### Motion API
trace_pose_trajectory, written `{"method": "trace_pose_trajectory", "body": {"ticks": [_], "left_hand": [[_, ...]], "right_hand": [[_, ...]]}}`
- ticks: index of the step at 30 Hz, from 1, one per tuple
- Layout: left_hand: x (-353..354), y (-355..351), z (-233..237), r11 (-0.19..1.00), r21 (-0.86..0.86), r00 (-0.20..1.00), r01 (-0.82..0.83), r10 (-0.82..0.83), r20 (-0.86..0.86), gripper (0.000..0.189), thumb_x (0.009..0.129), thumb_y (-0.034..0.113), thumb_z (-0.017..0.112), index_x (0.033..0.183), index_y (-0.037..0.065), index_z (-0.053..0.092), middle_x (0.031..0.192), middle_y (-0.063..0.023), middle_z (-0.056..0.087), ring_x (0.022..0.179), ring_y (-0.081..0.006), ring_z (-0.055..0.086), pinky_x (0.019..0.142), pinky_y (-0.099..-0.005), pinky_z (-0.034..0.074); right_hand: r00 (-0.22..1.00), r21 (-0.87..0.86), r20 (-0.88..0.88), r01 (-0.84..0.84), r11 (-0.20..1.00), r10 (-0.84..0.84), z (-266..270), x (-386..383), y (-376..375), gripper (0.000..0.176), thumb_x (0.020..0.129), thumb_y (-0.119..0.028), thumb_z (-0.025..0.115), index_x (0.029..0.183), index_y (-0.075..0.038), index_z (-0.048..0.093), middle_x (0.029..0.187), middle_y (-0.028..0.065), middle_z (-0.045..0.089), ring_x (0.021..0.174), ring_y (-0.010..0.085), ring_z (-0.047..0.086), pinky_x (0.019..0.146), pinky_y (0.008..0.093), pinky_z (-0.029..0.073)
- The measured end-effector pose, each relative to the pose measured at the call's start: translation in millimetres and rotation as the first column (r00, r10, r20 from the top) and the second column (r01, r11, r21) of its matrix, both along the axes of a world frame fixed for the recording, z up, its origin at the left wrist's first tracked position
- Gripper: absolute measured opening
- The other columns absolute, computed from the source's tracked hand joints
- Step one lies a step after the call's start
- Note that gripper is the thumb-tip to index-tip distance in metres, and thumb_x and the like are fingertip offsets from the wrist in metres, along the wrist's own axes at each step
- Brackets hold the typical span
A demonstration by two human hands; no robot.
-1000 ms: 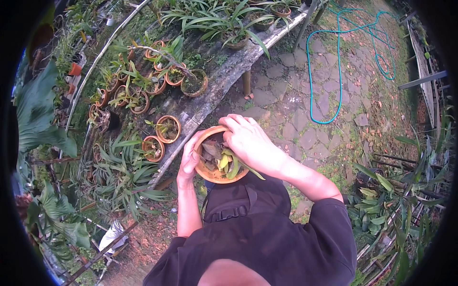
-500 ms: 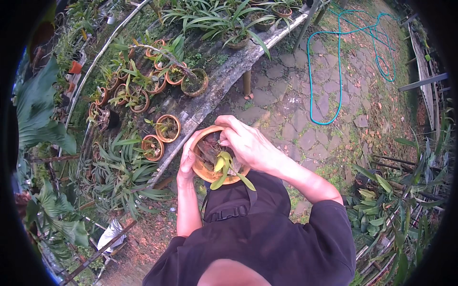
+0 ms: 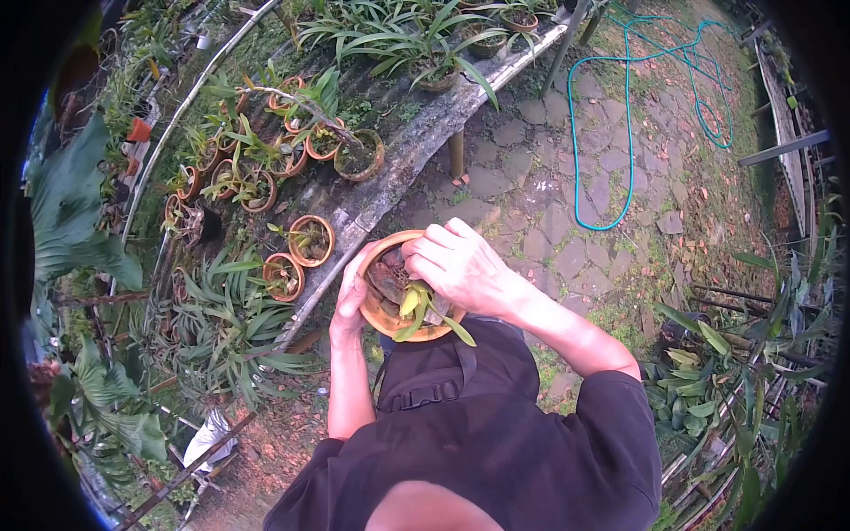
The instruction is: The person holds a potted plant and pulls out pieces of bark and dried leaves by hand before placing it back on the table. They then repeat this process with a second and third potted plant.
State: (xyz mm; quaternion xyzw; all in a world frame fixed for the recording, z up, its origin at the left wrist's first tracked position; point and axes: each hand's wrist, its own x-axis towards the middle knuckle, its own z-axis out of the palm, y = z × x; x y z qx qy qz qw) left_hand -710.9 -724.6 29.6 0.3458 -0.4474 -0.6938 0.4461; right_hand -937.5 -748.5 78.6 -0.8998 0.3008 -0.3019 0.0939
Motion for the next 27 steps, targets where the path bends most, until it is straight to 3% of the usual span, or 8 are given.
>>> {"method": "trace_pose_trajectory", "body": {"ticks": [15, 20, 23, 27], "left_hand": [[0.3, 1.0, -9.4, 1.000, 0.011, 0.999, 0.005, -0.004, -0.054, 0.089, 0.085, 0.063, 0.066, 0.137, -0.007, 0.047, 0.132, -0.0157, 0.057, 0.124, -0.0227, 0.054, 0.109, -0.0369, 0.039], [-0.9, 6.0, -9.3, 0.995, 0.080, 0.997, -0.060, 0.064, -0.041, 0.091, 0.085, 0.063, 0.066, 0.138, -0.008, 0.046, 0.132, -0.0156, 0.056, 0.126, -0.0231, 0.053, 0.110, -0.0371, 0.037], [1.0, 2.4, -7.8, 0.998, 0.057, 0.999, -0.036, 0.039, -0.039, 0.093, 0.084, 0.064, 0.066, 0.138, -0.008, 0.045, 0.133, -0.0160, 0.055, 0.126, -0.0233, 0.053, 0.110, -0.0370, 0.037], [3.5, 6.5, -0.8, 0.995, 0.074, 0.996, -0.071, 0.074, -0.040, 0.094, 0.083, 0.065, 0.067, 0.138, -0.008, 0.045, 0.133, -0.0163, 0.055, 0.126, -0.0234, 0.052, 0.111, -0.0368, 0.036]], "right_hand": [[0.996, 0.084, 0.087, 0.028, 0.996, -0.036, -8.3, 3.4, -2.2, 0.018, 0.077, -0.013, 0.070, 0.089, -0.007, 0.058, 0.100, 0.0037, 0.065, 0.084, 0.0212, 0.055, 0.072, 0.0367, 0.039], [0.992, 0.148, 0.123, 0.008, 0.989, -0.026, -10.4, 0.2, 0.3, 0.017, 0.079, -0.008, 0.069, 0.089, -0.005, 0.057, 0.098, 0.0068, 0.064, 0.086, 0.0238, 0.058, 0.074, 0.0372, 0.043], [0.938, 0.188, 0.344, -0.037, 0.981, -0.031, -9.8, -0.6, -1.7, 0.017, 0.079, -0.004, 0.069, 0.090, -0.003, 0.056, 0.100, 0.0098, 0.064, 0.085, 0.0279, 0.060, 0.076, 0.0400, 0.046], [0.919, 0.238, 0.343, 0.113, 0.965, -0.192, 11.6, -23.4, -0.9, 0.020, 0.078, -0.007, 0.072, 0.089, -0.003, 0.056, 0.102, 0.0117, 0.063, 0.087, 0.0308, 0.060, 0.078, 0.0417, 0.048]]}}
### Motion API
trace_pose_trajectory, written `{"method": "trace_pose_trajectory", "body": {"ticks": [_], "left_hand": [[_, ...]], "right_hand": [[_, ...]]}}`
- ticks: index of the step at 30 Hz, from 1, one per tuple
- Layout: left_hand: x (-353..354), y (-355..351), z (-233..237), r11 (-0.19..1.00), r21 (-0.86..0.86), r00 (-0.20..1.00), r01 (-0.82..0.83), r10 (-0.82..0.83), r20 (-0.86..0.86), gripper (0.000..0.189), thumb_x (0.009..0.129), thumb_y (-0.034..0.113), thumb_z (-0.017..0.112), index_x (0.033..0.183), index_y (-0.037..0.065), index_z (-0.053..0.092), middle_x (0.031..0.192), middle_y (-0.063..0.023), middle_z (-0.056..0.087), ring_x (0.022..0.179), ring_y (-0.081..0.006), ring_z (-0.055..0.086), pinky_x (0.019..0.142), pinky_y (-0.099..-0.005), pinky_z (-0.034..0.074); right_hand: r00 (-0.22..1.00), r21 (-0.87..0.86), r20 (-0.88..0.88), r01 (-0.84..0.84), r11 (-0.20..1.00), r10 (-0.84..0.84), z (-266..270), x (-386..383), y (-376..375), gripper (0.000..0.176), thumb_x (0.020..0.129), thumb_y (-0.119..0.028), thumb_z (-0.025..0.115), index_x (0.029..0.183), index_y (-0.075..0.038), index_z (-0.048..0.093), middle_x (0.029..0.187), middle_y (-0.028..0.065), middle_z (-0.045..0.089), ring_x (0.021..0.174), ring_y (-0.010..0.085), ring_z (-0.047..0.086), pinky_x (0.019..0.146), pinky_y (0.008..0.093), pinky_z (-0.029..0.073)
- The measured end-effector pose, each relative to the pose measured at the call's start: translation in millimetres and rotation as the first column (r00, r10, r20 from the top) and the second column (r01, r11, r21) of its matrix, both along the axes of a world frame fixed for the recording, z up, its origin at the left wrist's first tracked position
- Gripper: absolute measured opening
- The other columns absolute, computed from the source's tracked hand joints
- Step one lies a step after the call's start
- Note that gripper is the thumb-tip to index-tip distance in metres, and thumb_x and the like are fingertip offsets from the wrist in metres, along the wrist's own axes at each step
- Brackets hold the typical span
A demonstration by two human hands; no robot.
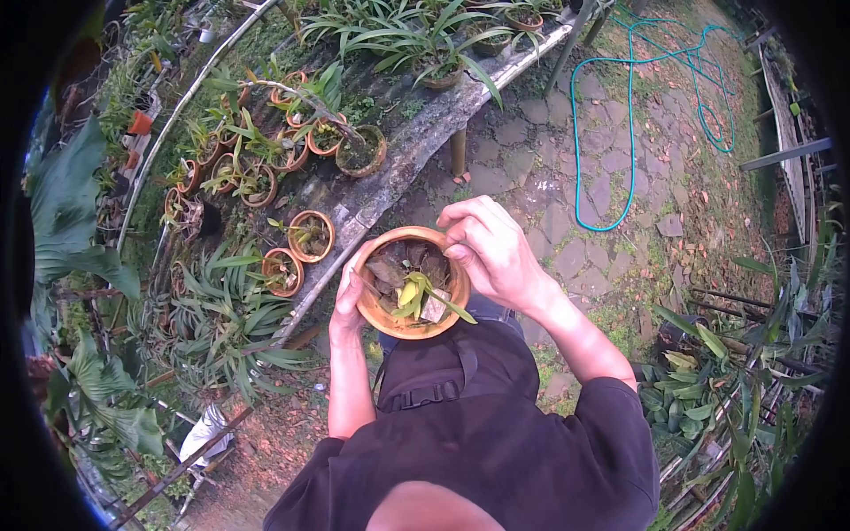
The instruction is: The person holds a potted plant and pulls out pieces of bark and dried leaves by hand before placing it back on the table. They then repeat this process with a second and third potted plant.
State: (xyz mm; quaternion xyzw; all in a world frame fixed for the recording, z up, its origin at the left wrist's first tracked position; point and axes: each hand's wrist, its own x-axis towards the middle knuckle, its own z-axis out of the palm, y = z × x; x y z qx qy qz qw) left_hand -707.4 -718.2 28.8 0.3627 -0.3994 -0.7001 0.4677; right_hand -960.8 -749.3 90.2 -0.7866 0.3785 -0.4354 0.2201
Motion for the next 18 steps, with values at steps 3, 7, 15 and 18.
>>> {"method": "trace_pose_trajectory", "body": {"ticks": [3, 7, 15, 18], "left_hand": [[2.3, -0.6, 2.3, 1.000, -0.020, 1.000, 0.002, -0.002, -0.021, 0.093, 0.083, 0.064, 0.068, 0.138, -0.008, 0.046, 0.134, -0.0161, 0.055, 0.127, -0.0235, 0.052, 0.111, -0.0370, 0.035], [4.1, -0.3, -2.9, 0.999, -0.053, 1.000, 0.007, -0.005, 0.029, 0.091, 0.084, 0.063, 0.067, 0.138, -0.007, 0.046, 0.135, -0.0159, 0.054, 0.127, -0.0239, 0.052, 0.112, -0.0374, 0.035], [-0.8, -8.6, -7.4, 0.985, -0.104, 0.988, 0.135, -0.126, 0.089, 0.094, 0.082, 0.061, 0.068, 0.139, -0.008, 0.042, 0.137, -0.0173, 0.052, 0.128, -0.0247, 0.050, 0.112, -0.0372, 0.034], [0.8, -4.3, -7.2, 0.988, -0.088, 0.987, 0.128, -0.119, 0.105, 0.092, 0.082, 0.060, 0.068, 0.139, -0.008, 0.043, 0.137, -0.0178, 0.052, 0.129, -0.0248, 0.050, 0.113, -0.0376, 0.033]], "right_hand": [[0.966, 0.009, -0.260, 0.013, 1.000, -0.011, 19.4, -19.9, 3.5, 0.020, 0.078, -0.007, 0.073, 0.088, -0.003, 0.056, 0.106, 0.0107, 0.062, 0.093, 0.0303, 0.059, 0.079, 0.0423, 0.047], [0.951, 0.082, -0.301, -0.045, 0.996, 0.068, 34.2, -12.8, 10.4, 0.022, 0.077, -0.008, 0.073, 0.096, -0.005, 0.063, 0.113, 0.0116, 0.059, 0.108, 0.0327, 0.056, 0.091, 0.0437, 0.047], [0.920, 0.017, -0.358, -0.166, 0.986, 0.161, 5.8, 15.9, -1.3, 0.016, 0.078, -0.017, 0.066, 0.090, -0.007, 0.070, 0.123, 0.0105, 0.059, 0.123, 0.0300, 0.051, 0.100, 0.0429, 0.042], [0.847, 0.025, -0.495, -0.210, 0.977, 0.194, 13.3, 17.2, -2.8, 0.016, 0.078, -0.020, 0.065, 0.085, -0.008, 0.071, 0.125, 0.0088, 0.058, 0.125, 0.0265, 0.048, 0.100, 0.0425, 0.040]]}}
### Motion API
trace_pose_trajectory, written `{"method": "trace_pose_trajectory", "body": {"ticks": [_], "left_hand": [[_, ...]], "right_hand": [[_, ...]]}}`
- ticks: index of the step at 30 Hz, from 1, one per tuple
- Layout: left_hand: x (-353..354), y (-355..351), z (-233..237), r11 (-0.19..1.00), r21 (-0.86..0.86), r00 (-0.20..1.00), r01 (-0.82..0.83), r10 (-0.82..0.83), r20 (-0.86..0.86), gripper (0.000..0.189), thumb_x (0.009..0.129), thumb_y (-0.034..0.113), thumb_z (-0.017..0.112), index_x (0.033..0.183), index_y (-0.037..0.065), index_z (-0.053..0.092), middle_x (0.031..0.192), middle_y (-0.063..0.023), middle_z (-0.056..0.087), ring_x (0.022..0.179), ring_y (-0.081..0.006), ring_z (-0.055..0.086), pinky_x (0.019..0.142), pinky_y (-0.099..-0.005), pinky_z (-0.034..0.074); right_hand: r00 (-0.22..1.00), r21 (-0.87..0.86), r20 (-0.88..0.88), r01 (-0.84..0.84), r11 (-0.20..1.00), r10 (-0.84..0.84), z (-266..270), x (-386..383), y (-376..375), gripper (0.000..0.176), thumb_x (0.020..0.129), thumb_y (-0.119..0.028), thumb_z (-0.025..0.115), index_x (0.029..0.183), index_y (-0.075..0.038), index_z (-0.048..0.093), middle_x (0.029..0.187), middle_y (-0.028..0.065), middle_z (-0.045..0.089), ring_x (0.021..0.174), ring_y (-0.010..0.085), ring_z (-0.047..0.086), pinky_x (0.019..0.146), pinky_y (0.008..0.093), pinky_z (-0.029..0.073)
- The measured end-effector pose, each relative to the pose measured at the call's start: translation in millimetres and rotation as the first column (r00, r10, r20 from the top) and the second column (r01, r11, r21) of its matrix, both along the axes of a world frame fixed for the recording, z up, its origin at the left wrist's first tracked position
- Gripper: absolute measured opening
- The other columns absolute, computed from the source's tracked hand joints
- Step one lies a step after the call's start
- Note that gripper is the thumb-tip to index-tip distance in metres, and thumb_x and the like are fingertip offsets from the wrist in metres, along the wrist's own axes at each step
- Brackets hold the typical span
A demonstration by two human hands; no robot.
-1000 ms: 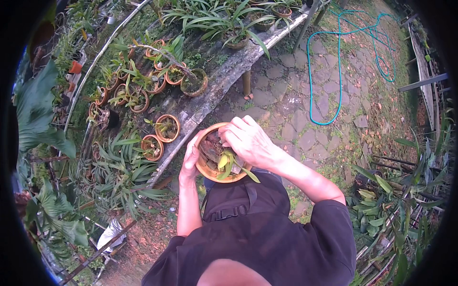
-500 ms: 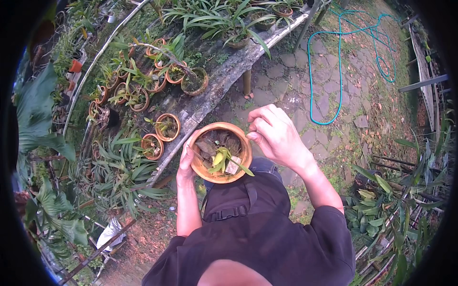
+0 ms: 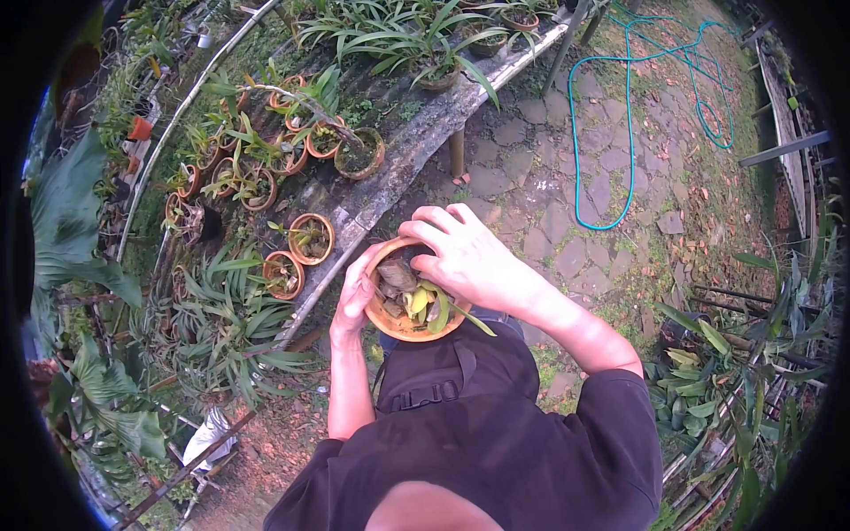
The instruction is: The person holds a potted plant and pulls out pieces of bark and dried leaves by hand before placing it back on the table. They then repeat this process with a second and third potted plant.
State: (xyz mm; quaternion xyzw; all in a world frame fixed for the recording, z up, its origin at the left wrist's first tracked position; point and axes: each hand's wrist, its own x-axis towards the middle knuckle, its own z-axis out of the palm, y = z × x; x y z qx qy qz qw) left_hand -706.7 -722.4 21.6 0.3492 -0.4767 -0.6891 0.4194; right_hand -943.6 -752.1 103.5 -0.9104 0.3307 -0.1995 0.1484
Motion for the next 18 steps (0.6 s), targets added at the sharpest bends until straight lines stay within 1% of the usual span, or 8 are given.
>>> {"method": "trace_pose_trajectory", "body": {"ticks": [3, 6, 9, 12, 15, 18], "left_hand": [[-0.3, 2.6, -4.4, 0.998, -0.053, 1.000, -0.026, 0.025, -0.019, 0.084, 0.086, 0.060, 0.066, 0.135, -0.006, 0.051, 0.132, -0.0156, 0.056, 0.125, -0.0241, 0.053, 0.109, -0.0379, 0.038], [1.0, 3.3, -5.8, 0.999, -0.043, 1.000, -0.019, 0.018, -0.018, 0.084, 0.085, 0.060, 0.067, 0.135, -0.006, 0.051, 0.131, -0.0156, 0.057, 0.125, -0.0241, 0.053, 0.108, -0.0376, 0.038], [5.6, 4.9, -10.8, 1.000, 0.018, 1.000, 0.015, -0.014, -0.024, 0.089, 0.086, 0.058, 0.068, 0.140, -0.008, 0.042, 0.139, -0.0183, 0.050, 0.131, -0.0257, 0.049, 0.114, -0.0382, 0.034], [6.6, 6.0, -13.1, 0.999, 0.031, 1.000, 0.005, -0.005, -0.010, 0.089, 0.086, 0.058, 0.067, 0.141, -0.008, 0.041, 0.139, -0.0178, 0.051, 0.131, -0.0250, 0.049, 0.113, -0.0379, 0.035], [6.7, 6.3, -11.7, 0.999, 0.035, 1.000, -0.024, 0.024, -0.014, 0.090, 0.086, 0.059, 0.067, 0.140, -0.008, 0.042, 0.138, -0.0172, 0.052, 0.130, -0.0243, 0.050, 0.112, -0.0376, 0.035], [6.7, 3.5, -11.8, 1.000, 0.027, 0.999, -0.007, 0.008, -0.036, 0.091, 0.084, 0.060, 0.068, 0.140, -0.008, 0.043, 0.137, -0.0168, 0.052, 0.129, -0.0239, 0.051, 0.112, -0.0370, 0.035]], "right_hand": [[0.997, 0.002, -0.069, -0.046, 0.999, 0.046, 2.6, 1.1, -1.4, 0.016, 0.077, -0.021, 0.064, 0.082, -0.008, 0.072, 0.126, 0.0073, 0.056, 0.125, 0.0241, 0.047, 0.098, 0.0430, 0.040], [0.996, -0.009, -0.056, -0.065, 0.998, 0.064, 3.1, 1.7, -2.7, 0.017, 0.076, -0.021, 0.063, 0.080, -0.008, 0.073, 0.125, 0.0071, 0.055, 0.123, 0.0240, 0.047, 0.097, 0.0435, 0.040], [0.993, -0.014, -0.094, -0.077, 0.997, 0.075, 3.6, 3.1, -1.8, 0.017, 0.075, -0.021, 0.064, 0.080, -0.008, 0.073, 0.128, 0.0080, 0.055, 0.126, 0.0254, 0.045, 0.098, 0.0450, 0.040], [0.983, -0.024, -0.140, -0.120, 0.993, 0.115, 5.6, 5.2, -1.0, 0.017, 0.075, -0.021, 0.065, 0.080, -0.007, 0.073, 0.130, 0.0090, 0.054, 0.128, 0.0268, 0.045, 0.098, 0.0474, 0.040], [0.989, -0.063, -0.103, -0.117, 0.991, 0.110, -3.1, 7.0, 1.4, 0.018, 0.078, -0.019, 0.063, 0.082, -0.002, 0.069, 0.133, 0.0114, 0.053, 0.129, 0.0296, 0.045, 0.102, 0.0453, 0.039], [0.998, -0.100, 0.024, -0.058, 0.993, 0.061, -23.0, 9.1, 0.2, 0.022, 0.077, -0.019, 0.065, 0.090, -0.001, 0.069, 0.131, 0.0112, 0.054, 0.127, 0.0303, 0.048, 0.099, 0.0456, 0.042]]}}
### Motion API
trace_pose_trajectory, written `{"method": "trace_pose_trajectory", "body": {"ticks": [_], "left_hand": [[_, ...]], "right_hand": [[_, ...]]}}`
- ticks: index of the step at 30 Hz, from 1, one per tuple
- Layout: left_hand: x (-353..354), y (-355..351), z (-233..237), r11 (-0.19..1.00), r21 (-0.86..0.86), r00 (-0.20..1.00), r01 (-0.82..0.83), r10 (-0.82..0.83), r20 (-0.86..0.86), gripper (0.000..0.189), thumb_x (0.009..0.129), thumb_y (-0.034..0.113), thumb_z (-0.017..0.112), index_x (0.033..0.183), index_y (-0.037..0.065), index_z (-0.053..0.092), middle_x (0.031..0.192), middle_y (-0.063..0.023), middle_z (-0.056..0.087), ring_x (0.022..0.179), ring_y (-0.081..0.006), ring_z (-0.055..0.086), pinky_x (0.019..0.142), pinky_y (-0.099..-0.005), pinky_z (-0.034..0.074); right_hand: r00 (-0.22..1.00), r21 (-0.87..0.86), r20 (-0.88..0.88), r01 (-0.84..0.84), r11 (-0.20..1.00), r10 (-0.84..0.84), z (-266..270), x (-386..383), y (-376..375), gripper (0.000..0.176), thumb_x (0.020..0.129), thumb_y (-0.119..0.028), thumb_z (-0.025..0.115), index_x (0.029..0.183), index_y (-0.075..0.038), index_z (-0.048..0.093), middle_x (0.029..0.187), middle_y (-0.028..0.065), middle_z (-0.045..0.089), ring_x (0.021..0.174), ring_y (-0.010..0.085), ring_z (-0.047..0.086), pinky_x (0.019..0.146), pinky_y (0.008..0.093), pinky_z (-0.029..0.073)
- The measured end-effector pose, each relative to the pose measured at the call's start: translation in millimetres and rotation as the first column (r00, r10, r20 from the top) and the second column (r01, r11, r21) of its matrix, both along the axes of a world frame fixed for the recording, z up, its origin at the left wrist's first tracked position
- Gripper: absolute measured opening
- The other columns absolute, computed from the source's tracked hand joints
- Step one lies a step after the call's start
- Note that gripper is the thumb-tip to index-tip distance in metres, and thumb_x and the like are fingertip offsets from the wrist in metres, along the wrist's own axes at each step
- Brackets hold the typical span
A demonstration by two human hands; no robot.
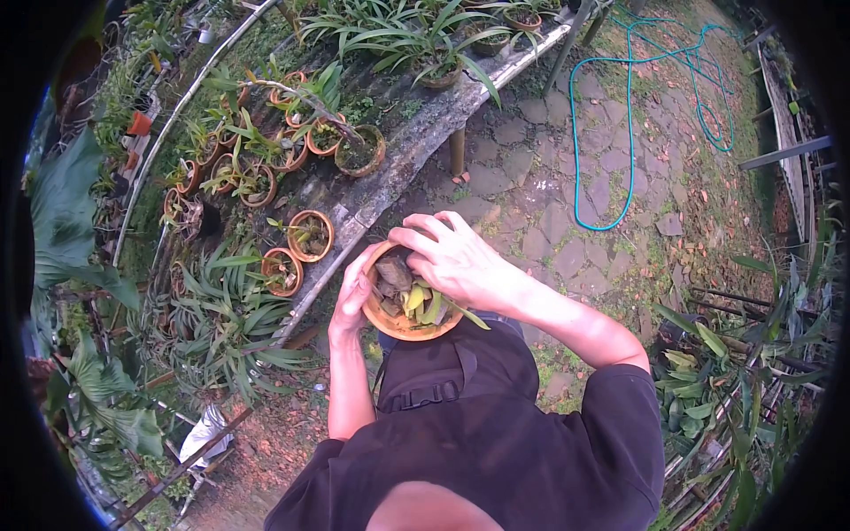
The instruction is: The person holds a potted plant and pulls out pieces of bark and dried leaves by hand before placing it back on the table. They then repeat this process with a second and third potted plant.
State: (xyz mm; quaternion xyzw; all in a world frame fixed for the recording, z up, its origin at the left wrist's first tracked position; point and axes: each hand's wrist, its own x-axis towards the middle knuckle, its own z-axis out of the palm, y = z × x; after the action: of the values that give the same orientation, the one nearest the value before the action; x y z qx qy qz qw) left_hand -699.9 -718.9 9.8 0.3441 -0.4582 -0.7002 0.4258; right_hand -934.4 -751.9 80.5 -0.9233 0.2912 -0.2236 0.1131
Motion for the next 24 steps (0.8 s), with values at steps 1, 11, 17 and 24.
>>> {"method": "trace_pose_trajectory", "body": {"ticks": [1, 11, 17, 24], "left_hand": [[-0.1, -1.0, 0.8, 1.000, -0.001, 1.000, 0.009, -0.009, -0.007, 0.091, 0.084, 0.061, 0.068, 0.139, -0.007, 0.043, 0.136, -0.0166, 0.053, 0.128, -0.0237, 0.051, 0.112, -0.0368, 0.036], [-4.3, -1.6, 6.8, 1.000, 0.026, 0.999, 0.015, -0.014, -0.030, 0.092, 0.084, 0.063, 0.066, 0.139, -0.007, 0.043, 0.132, -0.0155, 0.056, 0.122, -0.0219, 0.056, 0.107, -0.0353, 0.041], [-7.2, -5.1, 7.6, 0.999, 0.023, 0.998, 0.041, -0.040, -0.045, 0.091, 0.085, 0.061, 0.065, 0.139, -0.008, 0.043, 0.132, -0.0159, 0.056, 0.121, -0.0216, 0.056, 0.106, -0.0341, 0.041], [-9.6, -3.1, -1.1, 0.995, 0.097, 0.999, 0.030, -0.027, -0.036, 0.093, 0.086, 0.064, 0.064, 0.139, -0.009, 0.042, 0.131, -0.0159, 0.056, 0.121, -0.0209, 0.056, 0.106, -0.0340, 0.042]], "right_hand": [[0.999, 0.044, 0.044, 0.001, 0.999, -0.003, -1.9, -0.1, -1.3, 0.022, 0.078, -0.018, 0.065, 0.091, -0.001, 0.068, 0.130, 0.0115, 0.055, 0.126, 0.0304, 0.048, 0.098, 0.0450, 0.042], [0.987, -0.167, 0.160, 0.012, 0.986, 0.015, -5.9, -7.6, 3.4, 0.023, 0.076, -0.019, 0.065, 0.095, -0.007, 0.066, 0.113, 0.0036, 0.064, 0.109, 0.0212, 0.057, 0.085, 0.0380, 0.045], [0.997, -0.141, 0.069, -0.008, 0.990, 0.018, -2.7, -6.5, 1.9, 0.022, 0.078, -0.020, 0.061, 0.098, -0.012, 0.063, 0.107, -0.0019, 0.064, 0.107, 0.0169, 0.057, 0.085, 0.0367, 0.042], [0.986, 0.032, 0.161, 0.039, 0.999, -0.043, -21.3, -5.7, -4.1, 0.018, 0.078, -0.016, 0.063, 0.096, -0.011, 0.061, 0.099, -0.0014, 0.065, 0.107, 0.0226, 0.057, 0.090, 0.0399, 0.041]]}}
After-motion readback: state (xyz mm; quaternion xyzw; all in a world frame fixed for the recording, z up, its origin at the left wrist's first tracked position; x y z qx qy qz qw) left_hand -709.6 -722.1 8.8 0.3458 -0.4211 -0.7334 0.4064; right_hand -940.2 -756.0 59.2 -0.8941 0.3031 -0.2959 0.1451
